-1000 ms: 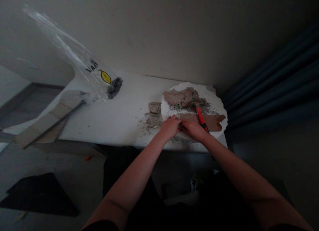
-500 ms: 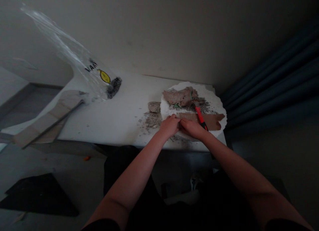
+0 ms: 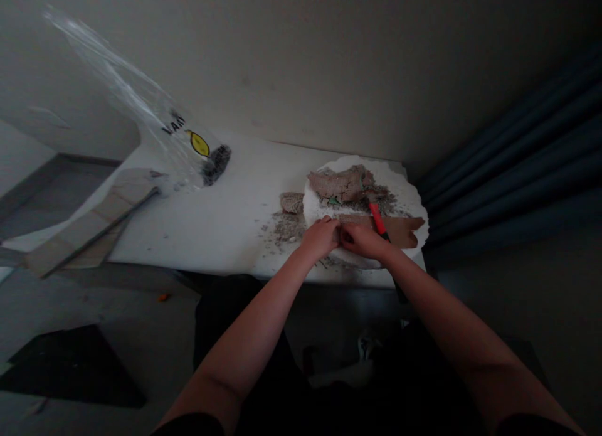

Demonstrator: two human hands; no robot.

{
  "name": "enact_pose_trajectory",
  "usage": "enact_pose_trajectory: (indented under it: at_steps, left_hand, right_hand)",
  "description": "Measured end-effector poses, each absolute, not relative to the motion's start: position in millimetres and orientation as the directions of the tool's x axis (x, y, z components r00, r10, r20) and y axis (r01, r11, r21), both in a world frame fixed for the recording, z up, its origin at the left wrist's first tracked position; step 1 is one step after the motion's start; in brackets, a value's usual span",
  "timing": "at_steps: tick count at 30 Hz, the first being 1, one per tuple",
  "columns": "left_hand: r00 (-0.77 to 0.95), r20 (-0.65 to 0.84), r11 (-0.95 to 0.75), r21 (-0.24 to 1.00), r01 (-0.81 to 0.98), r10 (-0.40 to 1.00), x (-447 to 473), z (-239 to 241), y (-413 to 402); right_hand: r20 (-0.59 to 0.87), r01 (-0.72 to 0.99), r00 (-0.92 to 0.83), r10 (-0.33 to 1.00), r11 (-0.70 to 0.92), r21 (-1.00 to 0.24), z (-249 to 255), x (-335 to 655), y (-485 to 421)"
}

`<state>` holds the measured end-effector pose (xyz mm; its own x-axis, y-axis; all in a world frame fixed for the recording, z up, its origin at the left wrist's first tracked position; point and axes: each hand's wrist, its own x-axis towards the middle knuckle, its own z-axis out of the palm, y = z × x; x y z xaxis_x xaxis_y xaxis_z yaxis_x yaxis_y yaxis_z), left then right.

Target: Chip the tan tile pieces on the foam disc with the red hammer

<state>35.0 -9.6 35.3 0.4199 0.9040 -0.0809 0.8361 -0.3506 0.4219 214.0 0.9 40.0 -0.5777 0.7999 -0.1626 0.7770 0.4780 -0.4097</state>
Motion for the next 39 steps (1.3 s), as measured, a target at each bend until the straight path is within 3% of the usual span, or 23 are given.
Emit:
enact_pose_trajectory:
  at_steps: [26, 39]
  left_hand:
    - [0.435, -0.084, -0.368, 0.405, 0.837, 0.896, 35.5, 35.9, -11.5]
    - [0.422, -0.094, -0.355, 0.395, 0.847, 0.902, 36.1, 40.7, -13.8]
  right_hand:
    - [-0.18, 0.744, -0.624, 0.76, 0.509, -0.433, 37.3, 216.3, 7.1]
    - [-0.222, 0.795, -0.583, 0.782, 0.491, -0.357, 44.0, 209.9, 3.4]
